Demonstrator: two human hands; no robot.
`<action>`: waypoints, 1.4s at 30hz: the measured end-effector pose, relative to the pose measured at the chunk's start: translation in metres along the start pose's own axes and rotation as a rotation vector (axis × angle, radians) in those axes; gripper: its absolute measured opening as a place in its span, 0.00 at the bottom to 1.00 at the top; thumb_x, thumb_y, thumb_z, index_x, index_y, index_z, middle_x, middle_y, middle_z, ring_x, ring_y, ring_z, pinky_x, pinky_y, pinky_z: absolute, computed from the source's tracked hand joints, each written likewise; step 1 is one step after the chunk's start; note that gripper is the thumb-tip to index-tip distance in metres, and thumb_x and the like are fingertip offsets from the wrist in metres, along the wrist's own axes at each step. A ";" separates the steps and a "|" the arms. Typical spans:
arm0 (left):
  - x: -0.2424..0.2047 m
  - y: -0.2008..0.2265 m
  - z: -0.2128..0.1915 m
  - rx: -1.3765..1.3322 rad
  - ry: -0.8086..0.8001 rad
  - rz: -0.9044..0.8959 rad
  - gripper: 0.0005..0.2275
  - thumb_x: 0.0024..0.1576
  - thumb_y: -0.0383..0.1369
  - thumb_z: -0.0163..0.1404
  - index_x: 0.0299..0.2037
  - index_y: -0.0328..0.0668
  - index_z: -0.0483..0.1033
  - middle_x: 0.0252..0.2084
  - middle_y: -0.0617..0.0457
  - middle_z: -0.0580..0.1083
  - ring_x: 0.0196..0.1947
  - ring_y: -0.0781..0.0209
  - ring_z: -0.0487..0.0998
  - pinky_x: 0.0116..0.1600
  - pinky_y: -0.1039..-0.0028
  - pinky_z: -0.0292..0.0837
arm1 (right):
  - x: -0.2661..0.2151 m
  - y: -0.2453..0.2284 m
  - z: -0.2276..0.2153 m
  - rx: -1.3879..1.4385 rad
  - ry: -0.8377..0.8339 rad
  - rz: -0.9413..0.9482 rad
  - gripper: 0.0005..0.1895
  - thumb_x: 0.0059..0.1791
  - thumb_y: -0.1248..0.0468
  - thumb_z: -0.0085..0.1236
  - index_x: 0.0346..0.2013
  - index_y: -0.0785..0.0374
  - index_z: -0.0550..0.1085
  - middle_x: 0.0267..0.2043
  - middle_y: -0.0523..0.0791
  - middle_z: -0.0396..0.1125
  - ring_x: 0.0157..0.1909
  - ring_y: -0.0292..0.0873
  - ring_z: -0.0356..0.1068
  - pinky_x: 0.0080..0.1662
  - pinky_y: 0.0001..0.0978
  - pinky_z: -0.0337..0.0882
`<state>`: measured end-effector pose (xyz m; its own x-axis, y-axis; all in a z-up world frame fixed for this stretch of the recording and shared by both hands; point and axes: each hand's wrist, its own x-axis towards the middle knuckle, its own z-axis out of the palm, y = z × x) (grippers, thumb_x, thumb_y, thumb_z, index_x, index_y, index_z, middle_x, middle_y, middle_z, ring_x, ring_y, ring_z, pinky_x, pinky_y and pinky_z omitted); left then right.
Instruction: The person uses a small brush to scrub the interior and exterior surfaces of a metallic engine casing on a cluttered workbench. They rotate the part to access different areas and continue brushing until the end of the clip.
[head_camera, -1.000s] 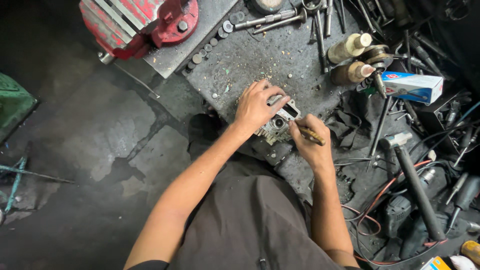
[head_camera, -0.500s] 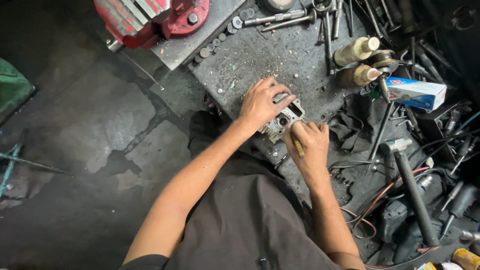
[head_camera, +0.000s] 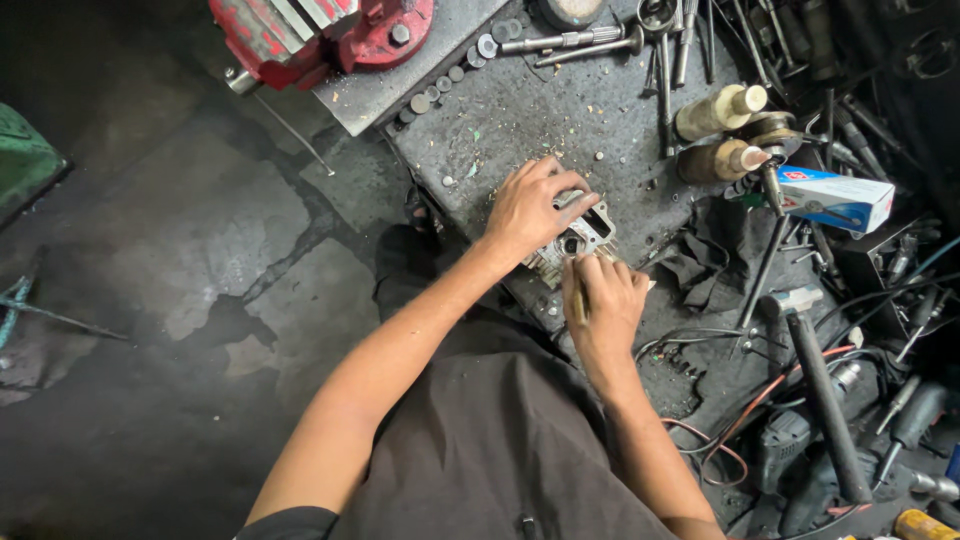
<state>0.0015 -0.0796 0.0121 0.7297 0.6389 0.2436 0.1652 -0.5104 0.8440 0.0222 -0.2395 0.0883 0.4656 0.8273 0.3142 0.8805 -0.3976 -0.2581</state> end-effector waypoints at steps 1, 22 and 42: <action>-0.001 0.000 -0.001 0.001 -0.005 -0.004 0.12 0.54 0.47 0.60 0.36 0.51 0.84 0.37 0.50 0.74 0.44 0.48 0.76 0.51 0.59 0.71 | -0.002 -0.002 0.001 0.002 -0.010 0.019 0.08 0.52 0.66 0.63 0.34 0.62 0.71 0.33 0.47 0.68 0.37 0.49 0.65 0.44 0.44 0.59; 0.001 0.002 -0.002 -0.004 -0.027 -0.024 0.11 0.54 0.47 0.60 0.36 0.52 0.84 0.37 0.52 0.74 0.44 0.49 0.76 0.51 0.60 0.71 | -0.014 -0.005 0.016 -0.051 0.104 0.076 0.09 0.52 0.66 0.63 0.33 0.62 0.69 0.31 0.46 0.66 0.36 0.50 0.65 0.45 0.44 0.59; 0.005 0.004 -0.003 0.003 -0.037 -0.024 0.11 0.54 0.46 0.61 0.35 0.49 0.84 0.34 0.51 0.73 0.41 0.48 0.76 0.48 0.61 0.71 | -0.021 0.000 0.034 -0.059 0.141 0.018 0.06 0.49 0.68 0.62 0.36 0.63 0.71 0.34 0.48 0.66 0.38 0.49 0.66 0.46 0.44 0.58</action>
<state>0.0034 -0.0766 0.0182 0.7494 0.6295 0.2052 0.1849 -0.4965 0.8481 0.0097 -0.2440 0.0508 0.4851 0.7579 0.4361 0.8739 -0.4375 -0.2118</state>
